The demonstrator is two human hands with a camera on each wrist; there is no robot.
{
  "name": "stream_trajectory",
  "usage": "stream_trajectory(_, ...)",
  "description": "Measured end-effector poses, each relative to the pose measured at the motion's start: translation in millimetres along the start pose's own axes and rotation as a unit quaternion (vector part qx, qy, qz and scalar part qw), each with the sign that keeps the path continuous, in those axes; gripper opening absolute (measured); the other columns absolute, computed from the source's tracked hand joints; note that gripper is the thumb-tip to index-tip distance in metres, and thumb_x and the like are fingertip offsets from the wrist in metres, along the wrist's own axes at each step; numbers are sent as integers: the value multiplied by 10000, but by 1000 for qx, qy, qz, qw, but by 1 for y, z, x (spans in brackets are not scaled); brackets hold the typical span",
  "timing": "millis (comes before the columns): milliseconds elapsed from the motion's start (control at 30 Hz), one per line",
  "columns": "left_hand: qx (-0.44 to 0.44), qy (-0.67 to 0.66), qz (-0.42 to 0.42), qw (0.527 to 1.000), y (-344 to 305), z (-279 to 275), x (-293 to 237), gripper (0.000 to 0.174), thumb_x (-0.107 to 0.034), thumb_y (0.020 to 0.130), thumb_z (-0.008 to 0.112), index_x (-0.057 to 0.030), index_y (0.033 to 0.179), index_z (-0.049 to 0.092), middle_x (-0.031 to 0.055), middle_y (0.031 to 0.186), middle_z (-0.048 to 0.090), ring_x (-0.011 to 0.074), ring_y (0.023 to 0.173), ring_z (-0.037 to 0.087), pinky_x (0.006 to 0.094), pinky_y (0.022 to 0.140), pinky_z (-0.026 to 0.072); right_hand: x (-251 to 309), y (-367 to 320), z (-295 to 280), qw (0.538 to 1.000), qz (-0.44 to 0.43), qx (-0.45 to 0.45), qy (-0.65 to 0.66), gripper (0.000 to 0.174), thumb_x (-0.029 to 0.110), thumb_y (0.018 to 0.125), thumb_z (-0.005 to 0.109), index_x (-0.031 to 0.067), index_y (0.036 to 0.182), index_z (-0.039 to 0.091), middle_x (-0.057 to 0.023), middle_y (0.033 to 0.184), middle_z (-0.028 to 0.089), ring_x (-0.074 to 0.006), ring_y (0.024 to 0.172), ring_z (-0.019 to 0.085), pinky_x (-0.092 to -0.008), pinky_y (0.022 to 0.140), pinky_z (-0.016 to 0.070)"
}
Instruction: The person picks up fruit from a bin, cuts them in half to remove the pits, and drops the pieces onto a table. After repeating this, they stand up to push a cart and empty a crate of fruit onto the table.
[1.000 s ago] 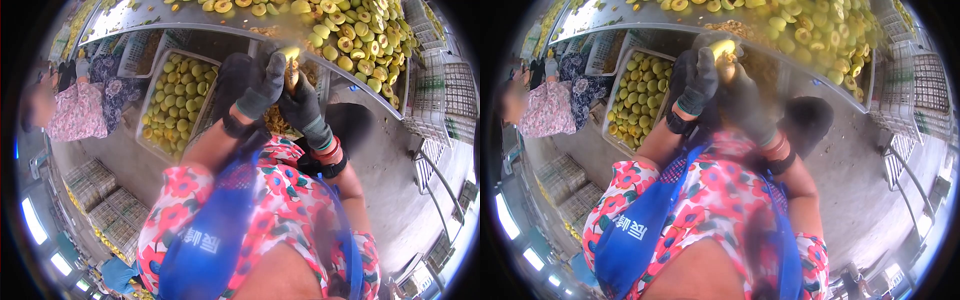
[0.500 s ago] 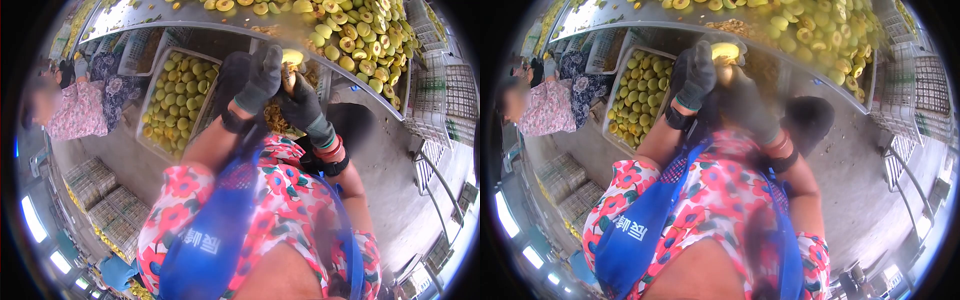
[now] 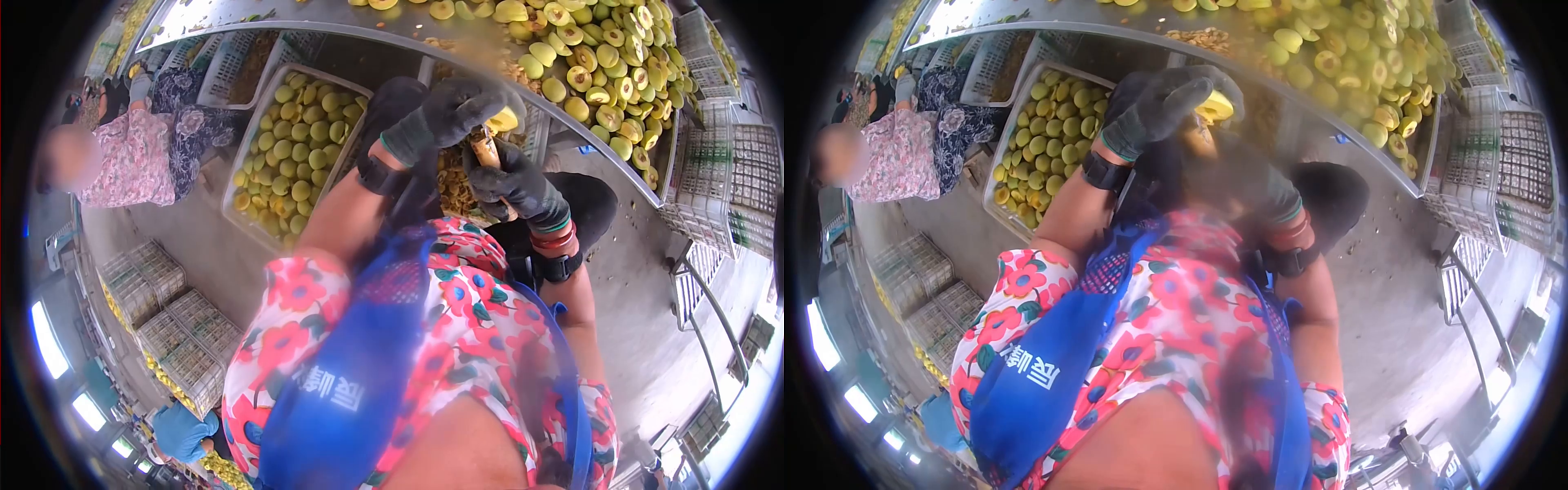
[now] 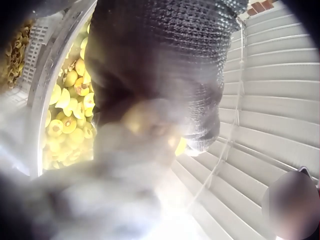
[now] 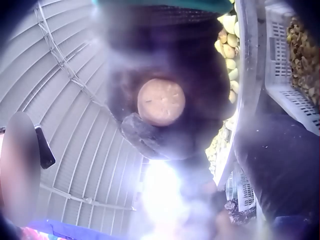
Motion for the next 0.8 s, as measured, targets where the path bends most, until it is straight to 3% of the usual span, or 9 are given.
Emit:
stream_trajectory(100, -107, 250, 136, 953, -9, -4, -18, 253, -46, 854, 515, -9, 1104, 527, 158, 966, 606, 300, 885, 590, 356, 785, 474, -13, 11, -13, 990, -64, -1, -127, 189, 106, 825, 585, 52, 957, 461, 6, 636, 451, -65, 437, 405, -209, 359, 327)
stream_trajectory(200, -188, 274, 46, 942, -15, -7, 1, 249, -40, 850, 504, 11, 1093, 527, 177, 981, 601, 312, 908, 586, 380, 781, 471, -9, 14, -15, 917, -143, -40, -370, 210, 119, 825, 591, 52, 976, 462, 8, 652, 464, -58, 452, 415, -203, 368, 336)
stream_trajectory(300, -266, 356, 128, 886, -24, -12, -37, 205, -123, 886, 472, 7, 1032, 535, 159, 929, 592, 283, 856, 575, 372, 737, 464, 4, 4, -5, 982, -42, -78, -168, 251, 125, 827, 591, 37, 1030, 471, -1, 679, 503, -57, 462, 441, -201, 377, 339)
stream_trajectory(433, -353, -2, 19, 935, -33, -50, -8, 217, -211, 913, 449, -21, 964, 541, 108, 832, 578, 213, 755, 558, 322, 664, 457, -2, 4, 15, 984, -30, -135, -115, 219, 116, 850, 562, 33, 1039, 490, 11, 656, 499, -51, 442, 437, -196, 379, 328)
stream_trajectory(500, -415, -217, -38, 883, -45, -79, 21, 243, -255, 927, 438, -36, 930, 544, 83, 783, 571, 177, 705, 550, 298, 627, 454, -24, 0, 0, 984, 28, -141, -108, 160, 137, 875, 542, 51, 1000, 490, 35, 600, 445, -52, 410, 400, -197, 361, 319)
stream_trajectory(567, -491, -230, -45, 839, -76, -120, 33, 279, -299, 940, 427, -50, 896, 547, 58, 734, 564, 142, 655, 542, 273, 591, 451, -58, 5, -22, 989, 12, -136, 51, 131, 140, 879, 529, 61, 975, 487, 32, 589, 443, -58, 401, 396, -204, 350, 317)
stream_trajectory(667, -525, 188, 26, 830, -150, -166, -14, 290, -267, 933, 414, -14, 932, 555, 60, 746, 576, 153, 658, 545, 289, 602, 461, -93, 9, -54, 936, 27, -168, -308, 94, 129, 870, 507, 63, 928, 474, 25, 549, 427, -74, 374, 387, -225, 334, 322)
stream_trajectory(733, -514, 431, 36, 741, -209, -196, 15, 297, -266, 907, 428, -1, 962, 551, 93, 802, 591, 193, 711, 560, 322, 624, 463, -110, -3, -55, 919, 199, -207, -271, 94, 131, 866, 505, 58, 913, 467, 26, 534, 419, -78, 366, 389, -234, 330, 328)
stream_trajectory(800, -538, 452, -131, 699, -299, -235, 84, 392, -344, 853, 485, -11, 1052, 535, 166, 973, 564, 280, 883, 541, 369, 755, 439, -117, -1, -65, 922, 188, -215, -262, 178, 181, 842, 574, 59, 933, 483, -3, 651, 495, -92, 512, 473, -267, 424, 381)
Point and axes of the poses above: each hand's wrist, its own y-axis towards the middle knuckle, its own z-axis out of the palm, x = y × z, the point moved 8 cm from there along y, towards the middle knuckle
